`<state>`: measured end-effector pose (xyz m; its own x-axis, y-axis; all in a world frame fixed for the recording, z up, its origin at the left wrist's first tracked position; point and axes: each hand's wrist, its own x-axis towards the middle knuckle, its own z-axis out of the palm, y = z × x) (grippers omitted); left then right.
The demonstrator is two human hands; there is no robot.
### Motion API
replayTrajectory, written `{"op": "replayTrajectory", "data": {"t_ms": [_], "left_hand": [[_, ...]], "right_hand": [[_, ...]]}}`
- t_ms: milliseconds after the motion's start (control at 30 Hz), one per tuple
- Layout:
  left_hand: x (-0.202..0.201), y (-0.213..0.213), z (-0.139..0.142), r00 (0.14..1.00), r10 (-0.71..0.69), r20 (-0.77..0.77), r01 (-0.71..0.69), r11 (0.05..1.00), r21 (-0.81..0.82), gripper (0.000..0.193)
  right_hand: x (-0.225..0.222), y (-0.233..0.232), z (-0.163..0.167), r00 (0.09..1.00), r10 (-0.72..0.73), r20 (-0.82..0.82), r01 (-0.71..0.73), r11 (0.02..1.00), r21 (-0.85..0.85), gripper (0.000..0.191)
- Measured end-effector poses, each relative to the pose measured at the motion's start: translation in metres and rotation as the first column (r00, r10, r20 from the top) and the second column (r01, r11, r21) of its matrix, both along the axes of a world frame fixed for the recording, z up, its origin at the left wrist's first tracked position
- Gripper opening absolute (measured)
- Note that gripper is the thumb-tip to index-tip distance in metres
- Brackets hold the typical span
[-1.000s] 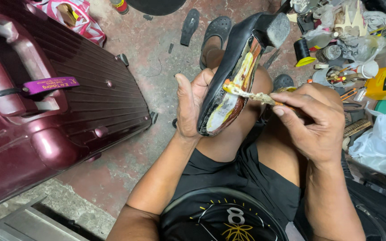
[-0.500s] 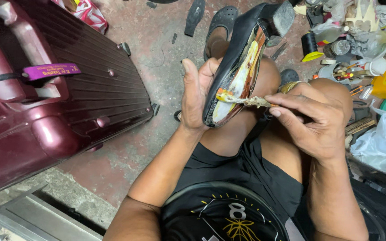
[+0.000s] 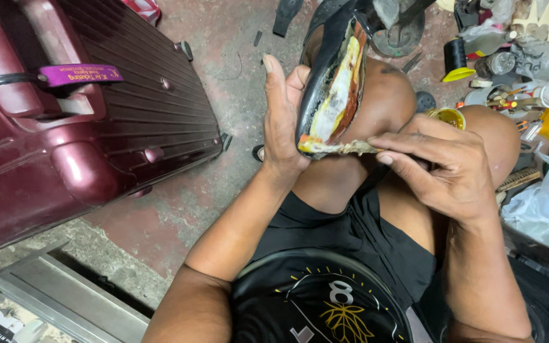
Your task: The person applies a yellowish adhesive to the sole of a black high-heeled shoe using a small brush. They repeatedly dip the brush into a jar and spread the adhesive across the sole surface.
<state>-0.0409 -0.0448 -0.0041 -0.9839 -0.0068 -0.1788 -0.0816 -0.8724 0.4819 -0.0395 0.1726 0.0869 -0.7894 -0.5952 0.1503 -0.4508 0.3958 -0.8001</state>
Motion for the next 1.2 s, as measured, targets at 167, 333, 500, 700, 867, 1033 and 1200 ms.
{"op": "replayTrajectory", "data": {"t_ms": [167, 333, 500, 700, 867, 1033, 1200], "left_hand": [[-0.004, -0.006, -0.011, 0.997, 0.017, -0.077, -0.008, 0.993, 0.116, 0.071], [-0.017, -0.010, -0.024, 0.984, 0.178, 0.009, -0.179, 0.984, 0.025, 0.072], [-0.023, -0.016, -0.029, 0.978, 0.147, 0.148, -0.171, 0.972, 0.163, 0.069], [-0.021, -0.009, -0.027, 0.974, 0.189, 0.123, -0.204, 0.972, 0.120, 0.067], [-0.015, -0.005, -0.028, 0.973, 0.227, 0.048, -0.230, 0.970, 0.076, 0.064], [-0.012, -0.002, -0.028, 0.953, 0.299, 0.050, -0.300, 0.954, 0.003, 0.064], [-0.011, 0.000, -0.025, 0.953, 0.301, 0.020, -0.300, 0.952, -0.059, 0.064]], "right_hand": [[0.005, 0.001, 0.004, 0.991, 0.032, 0.128, -0.018, 0.994, -0.110, 0.017], [0.033, -0.011, 0.002, 0.961, -0.230, 0.151, 0.232, 0.973, 0.001, 0.020], [0.046, -0.022, 0.004, 0.968, -0.252, 0.009, 0.251, 0.964, 0.085, 0.019], [0.048, -0.032, 0.006, 0.965, -0.249, -0.076, 0.258, 0.955, 0.144, 0.021], [0.050, -0.039, 0.004, 0.966, -0.216, -0.142, 0.240, 0.955, 0.174, 0.030], [0.050, -0.043, 0.003, 0.953, -0.224, -0.203, 0.260, 0.950, 0.174, 0.031], [0.047, -0.046, 0.002, 0.945, -0.208, -0.251, 0.251, 0.956, 0.154, 0.031]]}}
